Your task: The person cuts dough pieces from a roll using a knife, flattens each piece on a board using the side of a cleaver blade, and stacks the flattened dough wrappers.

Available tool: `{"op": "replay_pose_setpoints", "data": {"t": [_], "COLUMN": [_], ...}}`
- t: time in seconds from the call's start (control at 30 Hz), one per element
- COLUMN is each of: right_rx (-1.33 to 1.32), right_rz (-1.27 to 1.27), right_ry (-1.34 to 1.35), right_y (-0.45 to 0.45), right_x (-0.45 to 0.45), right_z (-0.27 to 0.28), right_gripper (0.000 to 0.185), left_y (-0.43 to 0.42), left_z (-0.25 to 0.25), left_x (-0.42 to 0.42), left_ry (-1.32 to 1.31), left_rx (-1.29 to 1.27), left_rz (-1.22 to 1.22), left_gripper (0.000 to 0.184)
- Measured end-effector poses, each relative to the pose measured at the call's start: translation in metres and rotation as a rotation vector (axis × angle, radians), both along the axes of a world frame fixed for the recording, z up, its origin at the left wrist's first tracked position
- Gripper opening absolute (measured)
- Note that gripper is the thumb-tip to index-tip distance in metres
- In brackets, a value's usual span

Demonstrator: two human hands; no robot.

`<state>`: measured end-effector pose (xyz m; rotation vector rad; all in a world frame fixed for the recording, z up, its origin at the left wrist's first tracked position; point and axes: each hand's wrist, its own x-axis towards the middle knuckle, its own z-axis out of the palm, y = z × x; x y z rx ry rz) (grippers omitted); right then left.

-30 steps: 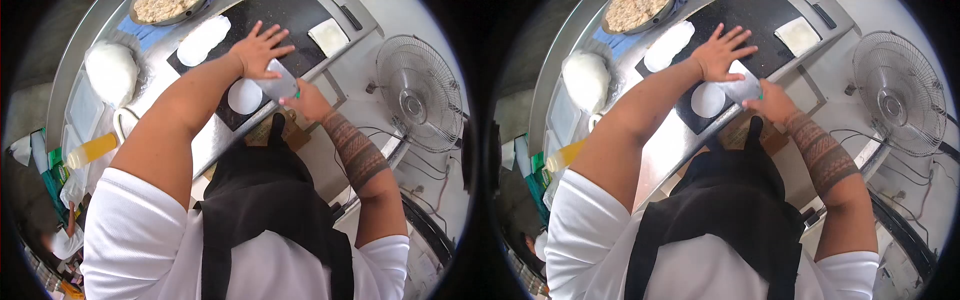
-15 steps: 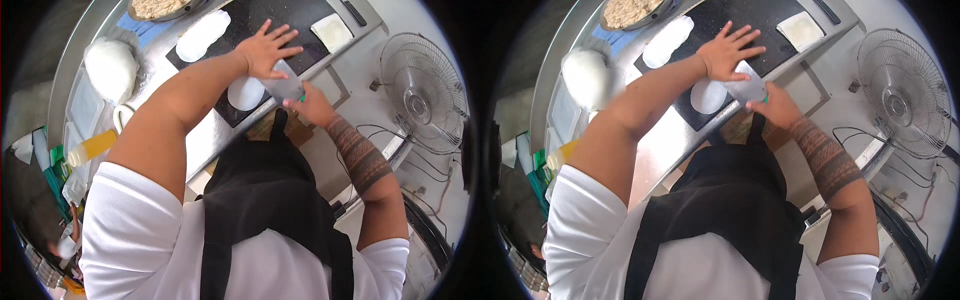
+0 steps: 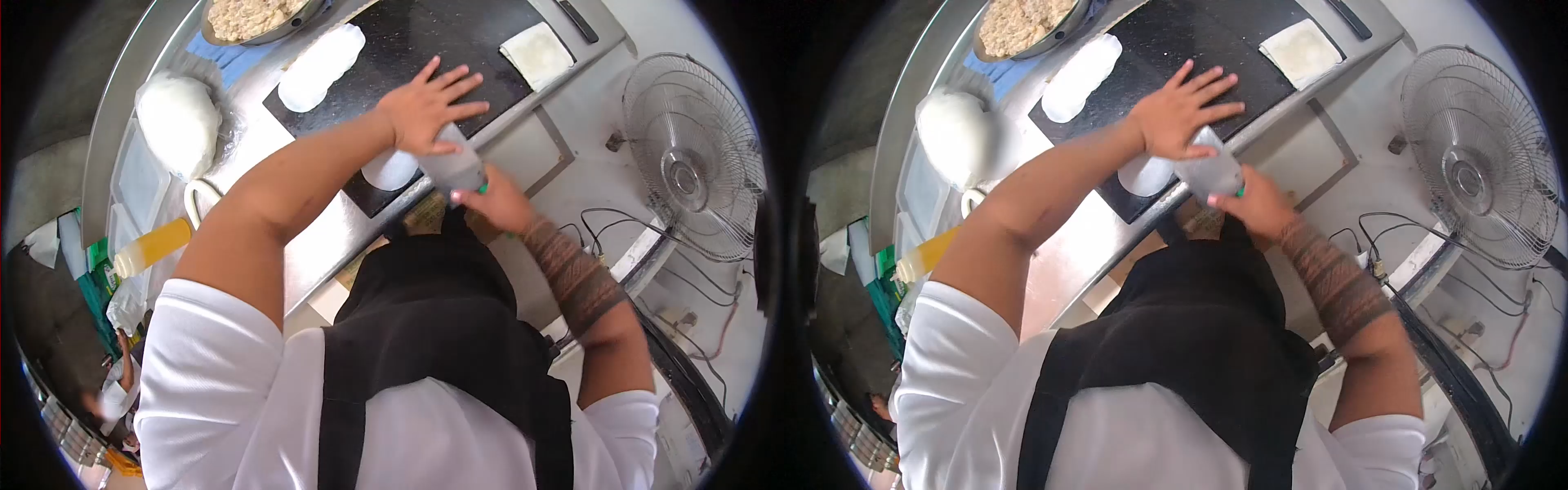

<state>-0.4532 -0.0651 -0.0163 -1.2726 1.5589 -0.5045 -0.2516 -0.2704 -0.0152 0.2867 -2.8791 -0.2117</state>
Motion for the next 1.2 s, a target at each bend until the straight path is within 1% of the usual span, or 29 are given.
{"op": "replay_pose_setpoints", "data": {"t": [0.07, 0.1, 0.17, 0.2, 0.27, 0.3, 0.33, 0.37, 0.43, 0.5, 0.53, 0.6, 0.63, 0.67, 0.7, 0.73, 0.77, 0.83, 0.9, 0.97, 1.0, 1.03, 1.1, 1.13, 1.2], "right_rx": [-0.042, -0.044, -0.056, -0.066, -0.085, -0.098, -0.109, -0.123, -0.128, 0.006, 0.07, 0.119, 0.142, 0.1, 0.061, 0.023, -0.045, -0.18, -0.229, -0.154, -0.108, -0.064, -0.064, 0.034, 0.028], "right_rz": [0.086, 0.15, 0.279, 0.268, 0.248, 0.221, 0.193, 0.167, 0.222, 0.319, 0.366, 0.379, 0.385, 0.326, 0.267, 0.205, 0.178, 0.125, 0.113, 0.116, 0.17, 0.222, 0.395, 0.425, 0.417], "right_ry": [0.049, 0.157, 0.375, 0.397, 0.435, 0.336, 0.239, 0.144, 0.117, 0.278, 0.36, 0.367, 0.368, 0.345, 0.321, 0.298, 0.267, 0.202, 0.204, 0.241, 0.242, 0.242, 0.215, 0.244, 0.224], "right_y": [-0.039, -0.057, -0.089, -0.092, -0.093, -0.083, -0.064, -0.046, -0.007, 0.022, 0.028, 0.028, 0.024, 0.018, 0.008, -0.001, -0.011, -0.037, -0.058, -0.061, -0.055, -0.042, -0.011, -0.007, 0.001], "right_x": [-0.015, -0.019, -0.019, -0.017, -0.011, -0.012, -0.017, -0.022, -0.032, -0.038, -0.043, -0.053, -0.055, -0.057, -0.058, -0.059, -0.058, -0.05, -0.026, 0.023, 0.045, 0.062, 0.077, 0.08, 0.073], "right_z": [0.022, 0.032, 0.049, 0.055, 0.059, 0.057, 0.053, 0.049, 0.046, 0.056, 0.061, 0.073, 0.079, 0.083, 0.087, 0.087, 0.08, 0.047, 0.009, 0.009, 0.015, 0.023, 0.034, 0.045, 0.046], "right_gripper": [0.063, 0.063, 0.063, 0.061, 0.057, 0.055, 0.053, 0.051, 0.051, 0.052, 0.052, 0.054, 0.054, 0.054, 0.054, 0.054, 0.055, 0.057, 0.062, 0.065, 0.064, 0.064, 0.061, 0.059, 0.057], "left_y": [-0.027, -0.033, -0.045, -0.047, -0.043, -0.038, -0.033, -0.029, -0.013, 0.019, 0.026, 0.045, 0.05, 0.054, 0.059, 0.062, 0.066, 0.073, 0.078, 0.087, 0.09, 0.095, 0.099, 0.096, 0.076], "left_z": [-0.003, -0.005, -0.003, 0.005, 0.026, 0.034, 0.038, 0.041, 0.049, 0.078, 0.074, 0.047, 0.04, 0.033, 0.039, 0.047, 0.048, 0.044, 0.038, 0.033, 0.046, 0.056, 0.078, 0.097, 0.128], "left_x": [-0.007, -0.008, -0.001, 0.004, 0.014, 0.019, 0.022, 0.027, 0.039, 0.037, 0.042, 0.064, 0.075, 0.086, 0.091, 0.094, 0.095, 0.098, 0.097, 0.094, 0.09, 0.091, 0.09, 0.088, 0.08], "left_ry": [0.022, 0.03, 0.135, 0.247, 0.199, 0.174, 0.104, -0.044, -0.333, -0.624, -0.52, -0.328, -0.236, -0.143, -0.048, -0.015, 0.036, 0.141, 0.201, 0.283, 0.291, 0.312, 0.355, 0.316, 0.397], "left_rx": [-0.089, -0.127, -0.137, -0.15, -0.001, 0.077, 0.106, 0.353, 0.845, 1.188, 1.01, 0.659, 0.71, 0.759, 0.808, 1.131, 1.156, 1.204, 1.149, 1.137, 1.19, 1.163, 1.098, 0.965, 0.953], "left_rz": [0.108, 0.164, 0.302, 0.382, 0.621, 0.737, 0.791, 0.755, 0.648, 0.788, 0.773, 0.735, 0.821, 0.903, 0.982, 1.131, 1.158, 1.21, 1.213, 1.222, 1.246, 1.221, 1.16, 1.106, 1.027], "left_gripper": [0.082, 0.08, 0.073, 0.056, 0.045, 0.041, 0.035, 0.035, 0.037, 0.042, 0.039, 0.034, 0.028, 0.024, 0.022, 0.028, 0.029, 0.032, 0.035, 0.036, 0.037, 0.037, 0.038, 0.039, 0.039]}}
